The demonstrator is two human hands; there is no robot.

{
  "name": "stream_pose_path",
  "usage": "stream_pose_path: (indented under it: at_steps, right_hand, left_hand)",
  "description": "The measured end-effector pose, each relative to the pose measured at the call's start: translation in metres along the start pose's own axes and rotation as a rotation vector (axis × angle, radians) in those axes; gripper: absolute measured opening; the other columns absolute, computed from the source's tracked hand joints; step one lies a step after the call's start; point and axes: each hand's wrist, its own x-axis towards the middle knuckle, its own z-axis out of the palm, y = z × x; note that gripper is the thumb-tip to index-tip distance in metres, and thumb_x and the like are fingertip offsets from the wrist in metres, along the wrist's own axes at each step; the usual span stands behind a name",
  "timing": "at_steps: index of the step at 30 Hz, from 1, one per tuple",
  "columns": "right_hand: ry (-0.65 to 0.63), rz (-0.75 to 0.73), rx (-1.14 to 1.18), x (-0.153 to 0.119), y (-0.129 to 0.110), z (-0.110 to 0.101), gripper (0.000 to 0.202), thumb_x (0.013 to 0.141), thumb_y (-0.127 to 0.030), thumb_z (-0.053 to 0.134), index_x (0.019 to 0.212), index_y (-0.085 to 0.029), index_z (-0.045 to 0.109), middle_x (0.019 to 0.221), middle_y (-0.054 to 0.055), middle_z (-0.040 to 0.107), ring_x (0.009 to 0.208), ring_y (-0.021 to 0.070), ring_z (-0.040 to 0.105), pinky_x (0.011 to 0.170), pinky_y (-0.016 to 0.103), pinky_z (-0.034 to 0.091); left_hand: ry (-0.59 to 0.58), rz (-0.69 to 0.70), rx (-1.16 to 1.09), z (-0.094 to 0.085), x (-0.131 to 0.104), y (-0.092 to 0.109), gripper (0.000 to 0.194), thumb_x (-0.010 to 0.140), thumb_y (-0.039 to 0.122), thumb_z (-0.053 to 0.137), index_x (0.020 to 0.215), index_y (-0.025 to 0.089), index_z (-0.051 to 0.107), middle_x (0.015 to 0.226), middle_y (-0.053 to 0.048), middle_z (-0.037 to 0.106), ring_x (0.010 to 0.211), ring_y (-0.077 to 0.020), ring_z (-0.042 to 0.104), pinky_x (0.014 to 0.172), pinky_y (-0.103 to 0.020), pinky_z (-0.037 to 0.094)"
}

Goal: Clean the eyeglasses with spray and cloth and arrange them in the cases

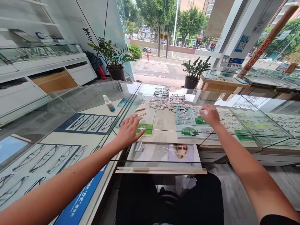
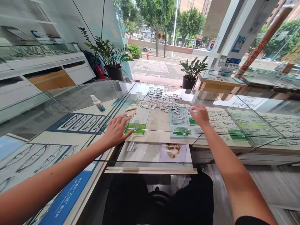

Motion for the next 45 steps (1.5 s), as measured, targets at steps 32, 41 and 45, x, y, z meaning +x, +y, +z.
stream_pose_path:
  at_steps: [32, 41, 45]
  right_hand:
    - [-0.255, -0.025, 0.133, 0.043, -0.147, 0.025, 0.007, 0.087, -0.019, 0.063, 0.089, -0.024, 0.058, 0.101, 0.013, 0.073, 0.095, 0.0294, 0.063, 0.086, 0.04, 0.046]
    - [-0.811, -0.194, 0.478, -0.052, -0.203, -0.037, 0.008, 0.083, -0.023, 0.067, 0.086, -0.025, 0.06, 0.093, 0.002, 0.075, 0.09, 0.0224, 0.066, 0.082, 0.033, 0.046]
    - [-0.998, -0.192, 0.341, -0.083, -0.211, -0.008, 0.015, 0.085, -0.017, 0.068, 0.085, -0.026, 0.056, 0.092, 0.001, 0.074, 0.085, 0.0209, 0.063, 0.073, 0.03, 0.04]
  left_hand:
    - [-0.248, 0.009, -0.153, -0.005, 0.022, -0.038, 0.081, 0.099, 0.067, 0.058, 0.163, 0.018, 0.057, 0.175, -0.021, 0.048, 0.158, -0.0448, 0.047, 0.131, -0.062, 0.036]
    - [-0.114, -0.186, -0.217, 0.009, 0.042, -0.045, 0.087, 0.11, 0.071, 0.03, 0.172, 0.011, 0.045, 0.178, -0.022, 0.046, 0.168, -0.0385, 0.037, 0.139, -0.053, 0.028]
    - [-0.263, -0.279, -0.12, 0.016, 0.056, -0.043, 0.109, 0.107, 0.084, 0.028, 0.18, 0.004, 0.027, 0.188, -0.025, 0.028, 0.177, -0.0408, 0.022, 0.143, -0.054, 0.017]
